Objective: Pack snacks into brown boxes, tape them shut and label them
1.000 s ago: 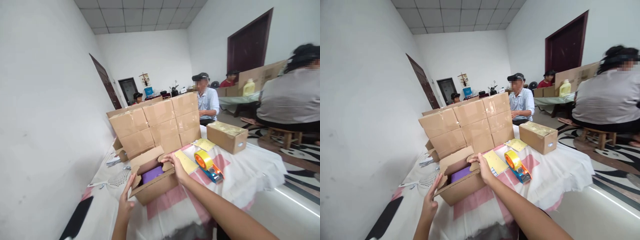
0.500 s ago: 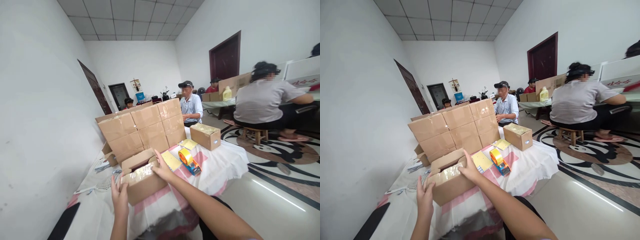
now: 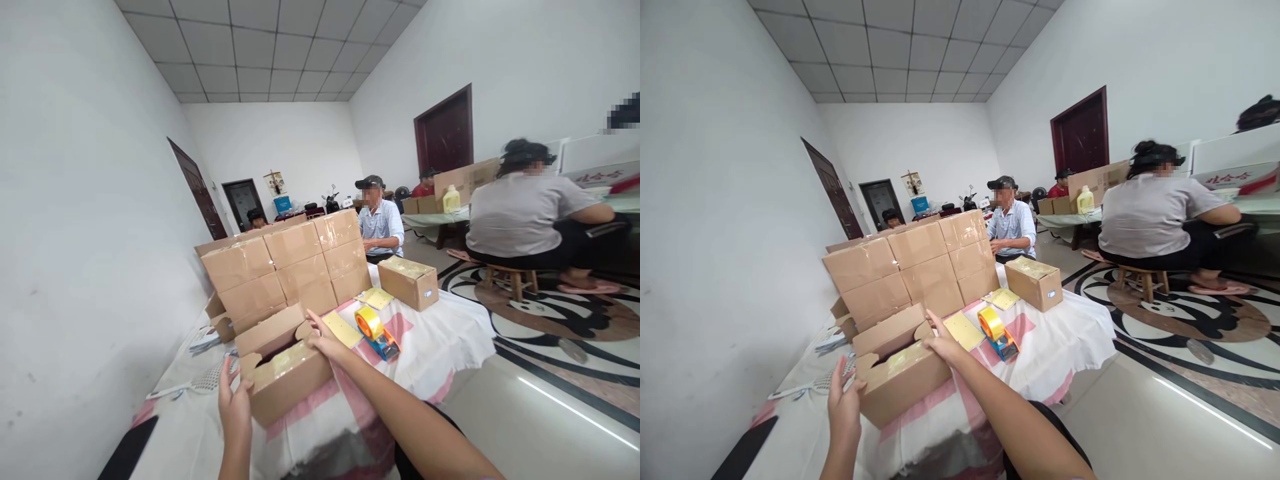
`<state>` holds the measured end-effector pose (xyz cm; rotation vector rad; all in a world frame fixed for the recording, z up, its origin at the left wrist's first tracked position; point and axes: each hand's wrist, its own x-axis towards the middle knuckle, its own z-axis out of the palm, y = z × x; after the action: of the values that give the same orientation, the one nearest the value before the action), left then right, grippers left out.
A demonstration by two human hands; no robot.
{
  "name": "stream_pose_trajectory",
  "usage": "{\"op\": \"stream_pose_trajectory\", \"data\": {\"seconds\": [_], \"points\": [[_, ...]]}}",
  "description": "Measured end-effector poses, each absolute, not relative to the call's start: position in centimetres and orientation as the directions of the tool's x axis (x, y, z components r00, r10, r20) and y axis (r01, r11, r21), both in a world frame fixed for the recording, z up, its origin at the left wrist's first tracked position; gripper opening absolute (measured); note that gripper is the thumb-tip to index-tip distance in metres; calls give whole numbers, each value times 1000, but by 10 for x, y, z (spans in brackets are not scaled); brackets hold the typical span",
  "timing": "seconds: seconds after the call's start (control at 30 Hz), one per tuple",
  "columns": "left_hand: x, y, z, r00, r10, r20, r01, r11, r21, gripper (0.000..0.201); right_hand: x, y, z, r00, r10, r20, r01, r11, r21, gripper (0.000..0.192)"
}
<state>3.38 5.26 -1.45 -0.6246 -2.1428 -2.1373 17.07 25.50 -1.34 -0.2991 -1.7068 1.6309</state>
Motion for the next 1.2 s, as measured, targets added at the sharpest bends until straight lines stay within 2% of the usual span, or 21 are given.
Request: {"op": "stream_pose_trajectory", "data": {"seconds": [0.1,0.2,0.33,0.4,0.5,0.6,0.73,0.8,0.87,0.97,1.03,1.1,1.13,1.2], "points": [[28,53,-16,-871,299,390,393,-53,918,84,168,259,-13,-689,611,391,-323,225,-919,91],[23,54,-19,-855,337,395,404,-46,914,84,170,262,-8,-685,609,401,-311,254,-916,82],[28,52,-16,-816,348,462,499,20,866,78,177,262,-2,-681,541,494,-302,408,-862,34],[36,51,-11,-746,364,558,644,177,745,64,179,262,-2,-694,518,500,-288,437,-852,21],[53,53,-4,-598,473,647,800,398,449,44,183,264,-2,-707,526,473,-265,424,-866,20],[69,62,0,-471,601,646,876,405,262,41,187,264,-3,-725,494,480,-262,447,-856,18],[80,77,6,-432,681,591,890,428,157,42,200,262,-3,-727,482,489,-151,583,-798,26],[83,82,11,-463,700,544,870,476,127,45,209,265,-2,-643,563,519,-1,677,-736,31],[85,86,17,-484,717,502,852,516,84,47,221,275,1,-468,668,578,173,711,-682,36],[88,92,26,-496,748,440,839,544,21,48,244,304,2,-153,792,591,324,605,-727,49],[91,96,32,-502,773,388,840,543,7,50,261,326,-2,-56,897,438,287,435,-853,55],[94,99,39,-518,789,329,840,543,20,53,277,346,-11,-125,969,212,198,234,-952,51],[94,100,42,-529,792,305,837,546,35,54,283,353,-15,-201,972,120,164,154,-974,45],[91,102,47,-551,791,267,831,551,81,56,294,363,-24,-351,936,30,122,78,-989,31]]}}
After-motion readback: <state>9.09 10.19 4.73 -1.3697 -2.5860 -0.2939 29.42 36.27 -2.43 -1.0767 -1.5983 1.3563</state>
